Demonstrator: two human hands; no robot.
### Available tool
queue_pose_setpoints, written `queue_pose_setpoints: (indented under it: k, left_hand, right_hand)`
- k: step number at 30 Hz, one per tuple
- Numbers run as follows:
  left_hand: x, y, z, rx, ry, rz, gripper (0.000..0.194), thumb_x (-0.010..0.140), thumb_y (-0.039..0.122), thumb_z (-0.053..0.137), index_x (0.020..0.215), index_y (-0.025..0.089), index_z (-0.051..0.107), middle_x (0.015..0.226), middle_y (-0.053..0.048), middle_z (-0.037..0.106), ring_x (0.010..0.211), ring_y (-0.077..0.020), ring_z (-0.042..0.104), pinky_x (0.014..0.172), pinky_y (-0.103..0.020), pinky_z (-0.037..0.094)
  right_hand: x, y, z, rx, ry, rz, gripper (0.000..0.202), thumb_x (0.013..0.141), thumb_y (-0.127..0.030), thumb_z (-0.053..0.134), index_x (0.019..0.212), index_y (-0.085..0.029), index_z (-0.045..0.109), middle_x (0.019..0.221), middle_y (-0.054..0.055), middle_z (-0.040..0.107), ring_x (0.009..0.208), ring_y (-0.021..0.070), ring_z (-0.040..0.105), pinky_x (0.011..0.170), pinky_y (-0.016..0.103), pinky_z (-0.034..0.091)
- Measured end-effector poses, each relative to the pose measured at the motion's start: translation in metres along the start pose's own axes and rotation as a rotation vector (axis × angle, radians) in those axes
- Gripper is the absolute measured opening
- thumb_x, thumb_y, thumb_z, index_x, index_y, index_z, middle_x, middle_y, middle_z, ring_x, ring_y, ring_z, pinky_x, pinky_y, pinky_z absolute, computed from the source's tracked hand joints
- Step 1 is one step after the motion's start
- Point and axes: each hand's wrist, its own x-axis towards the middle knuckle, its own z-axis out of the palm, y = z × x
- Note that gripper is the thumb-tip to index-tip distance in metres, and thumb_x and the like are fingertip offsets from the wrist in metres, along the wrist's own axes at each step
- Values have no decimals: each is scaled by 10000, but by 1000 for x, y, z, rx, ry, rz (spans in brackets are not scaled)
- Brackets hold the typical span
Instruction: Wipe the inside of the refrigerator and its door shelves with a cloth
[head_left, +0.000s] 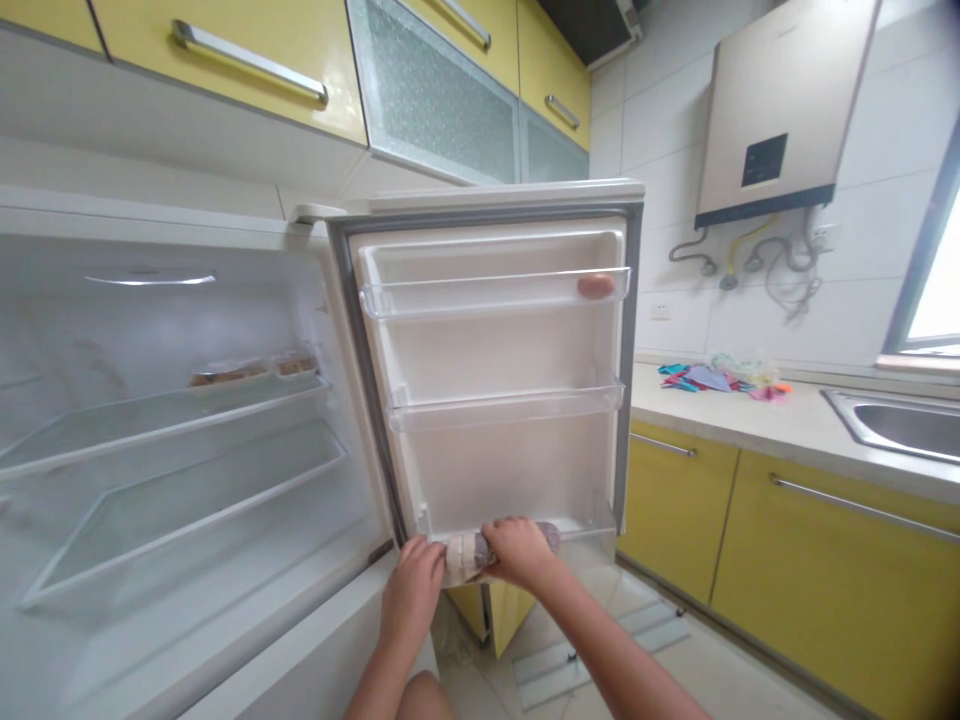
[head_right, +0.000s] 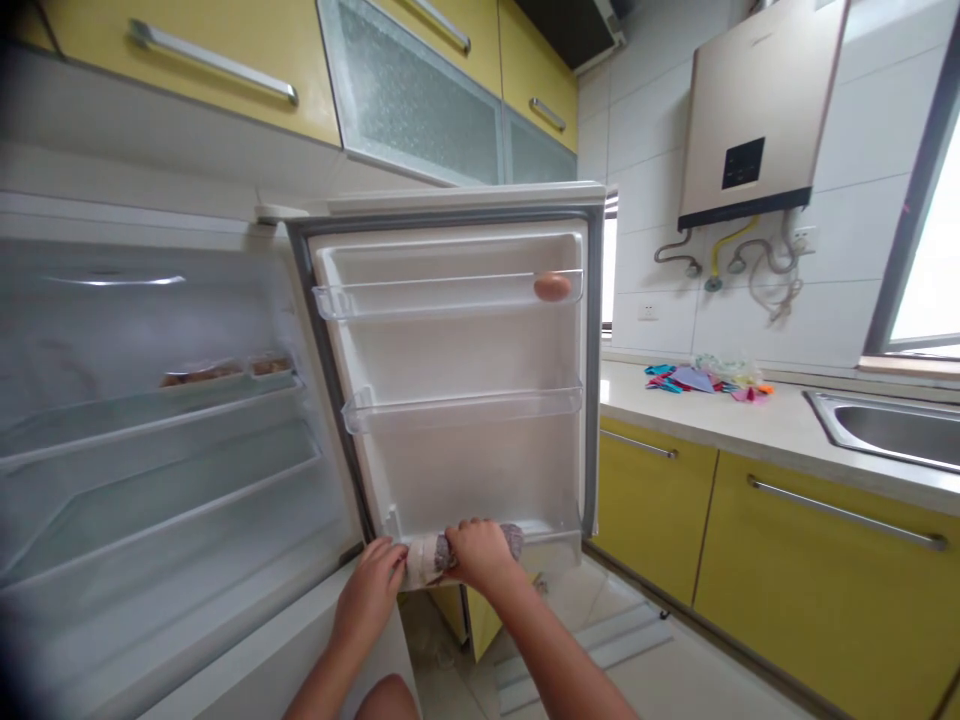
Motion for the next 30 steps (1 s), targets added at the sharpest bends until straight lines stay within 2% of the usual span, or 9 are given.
queue_pose_setpoints:
  k: [4,9,15,23,27,30]
  left_hand:
    - [-1,6,-6,45,-39,-28,297,849,51,452,948,174,704,1197,-125,704,1299,-250,554,1118,-405,458]
    - [-2,10,-13,92,-107,-54,303,885,73,448,1018,181,697,1244,-109,689,1336,-247,529,1119,-391,451]
    - [-3,12,-13,124,-84,-36,262,978,269,446,969,196,697,1157,-103,711,1279,-263,569,1051,-402,500]
    - [-2,4,-5,64,-30,22,256,971,297,479,975,203,717,1114,-96,729,1220,-272,599,1050,-461,509]
    - [-2,-12,-1,-21,-20,83,266,962,290,493,1035,212,736,1123,-88,747,1215,-267,609,1069,-472,505]
    - [-1,-24,-1,-68,-39,111,293,950,253,502,1122,246,738,1171,-73,752,1235,-254,611,1079,-469,506]
  right_hand:
    - [9,-20,4,-16,37,13,389,773,-409,756,1069,-179,651,1057,125,742,985,287,709,822,379,527]
    - [1,-16,10,-11,70,-12,412,766,-434,772,1073,-205,621,1054,93,730,990,274,692,824,364,507]
    - [-25,20,10,-20,100,-19,410,780,-442,760,1086,-227,591,1077,64,702,1026,270,650,824,361,464]
    - [-81,106,14,-74,200,39,404,818,-401,733,1158,-240,587,1082,60,688,1044,279,614,870,389,409]
    - [-90,116,12,-74,217,90,379,852,-441,687,1159,-238,598,1085,80,702,1052,283,628,894,391,402]
    - [-81,109,2,-64,94,123,310,848,-443,677,1071,-233,629,1043,80,734,1021,288,672,819,358,425]
